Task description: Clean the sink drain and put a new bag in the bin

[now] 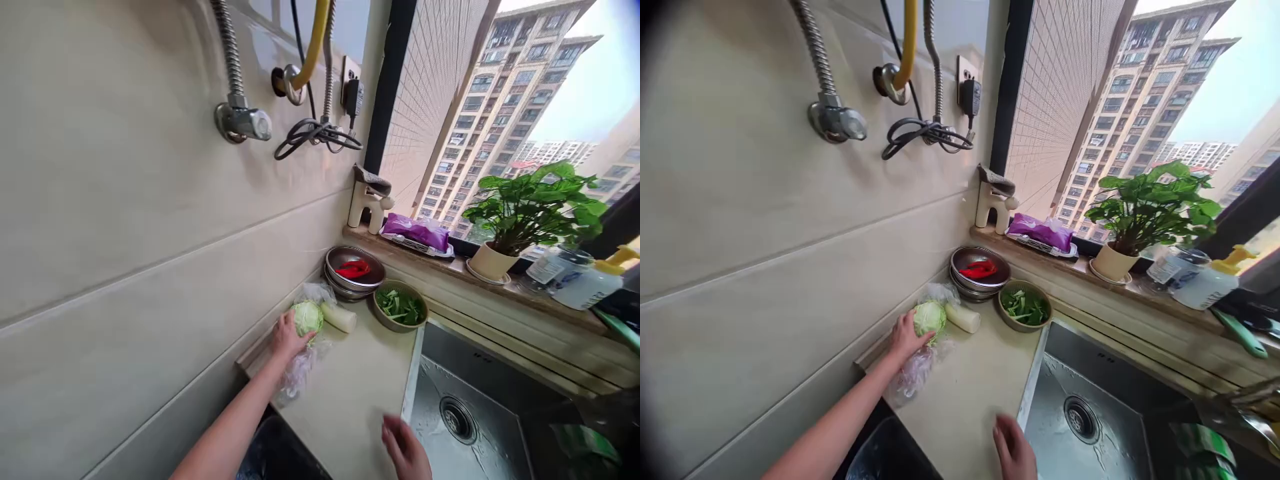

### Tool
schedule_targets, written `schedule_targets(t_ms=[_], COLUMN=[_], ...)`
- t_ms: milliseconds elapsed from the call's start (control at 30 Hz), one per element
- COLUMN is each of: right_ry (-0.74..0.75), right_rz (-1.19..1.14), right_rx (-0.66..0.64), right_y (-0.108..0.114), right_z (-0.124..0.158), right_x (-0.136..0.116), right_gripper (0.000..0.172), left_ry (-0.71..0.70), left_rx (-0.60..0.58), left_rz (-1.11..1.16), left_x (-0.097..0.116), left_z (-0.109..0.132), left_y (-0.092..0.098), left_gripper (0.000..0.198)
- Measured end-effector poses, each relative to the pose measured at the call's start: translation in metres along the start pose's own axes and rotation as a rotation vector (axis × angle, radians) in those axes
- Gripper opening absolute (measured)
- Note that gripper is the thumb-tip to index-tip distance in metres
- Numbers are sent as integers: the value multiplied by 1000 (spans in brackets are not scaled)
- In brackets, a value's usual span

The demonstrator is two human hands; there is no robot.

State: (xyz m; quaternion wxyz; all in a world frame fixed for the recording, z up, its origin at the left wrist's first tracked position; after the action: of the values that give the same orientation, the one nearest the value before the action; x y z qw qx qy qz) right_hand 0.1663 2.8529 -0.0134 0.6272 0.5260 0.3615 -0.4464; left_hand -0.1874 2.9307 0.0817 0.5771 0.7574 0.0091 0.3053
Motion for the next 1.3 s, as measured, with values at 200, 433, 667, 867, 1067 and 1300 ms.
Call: schedule_targets(t_ms=[200, 433, 667, 867, 1067, 1300], right_ry=[324, 398, 362, 118, 192, 225], right_rz=[474, 642, 415, 401, 434, 421], right_rx=[-75, -272, -263, -190, -121, -132], right_y=[-71, -103, -52, -15, -17, -18], right_z=[-146, -197, -190, -184, -175, -172], right_x=[-127, -137, -89, -65, -63, -58], right_gripper=[66, 65, 57, 68, 64, 66], left_ry=[256, 75, -159, -608, -429, -85], left_rx=[-140, -91, -205, -462, -415, -538], left_rz=[-141, 64, 71, -15, -32, -226], left_x=[22, -7, -4, 25, 75, 102], left_z=[-30, -35, -30, -9, -67, -131], left_y=[-22, -13, -4, 6, 7, -48], left_gripper=[113, 94, 91, 85, 100, 78])
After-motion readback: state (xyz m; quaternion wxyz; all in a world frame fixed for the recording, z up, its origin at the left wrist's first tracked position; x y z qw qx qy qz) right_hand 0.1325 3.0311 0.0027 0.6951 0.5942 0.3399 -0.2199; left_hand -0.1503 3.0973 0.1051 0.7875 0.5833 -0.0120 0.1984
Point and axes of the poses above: each hand's wrist, its own z-axis away from the middle knuckle, its own y-axis out of the back of the hand, x = y × z, the point moved 3 cm from there along -z, towards the middle knuckle, and after that the axes turned 3 degrees about -y, right-handed, at the moved point
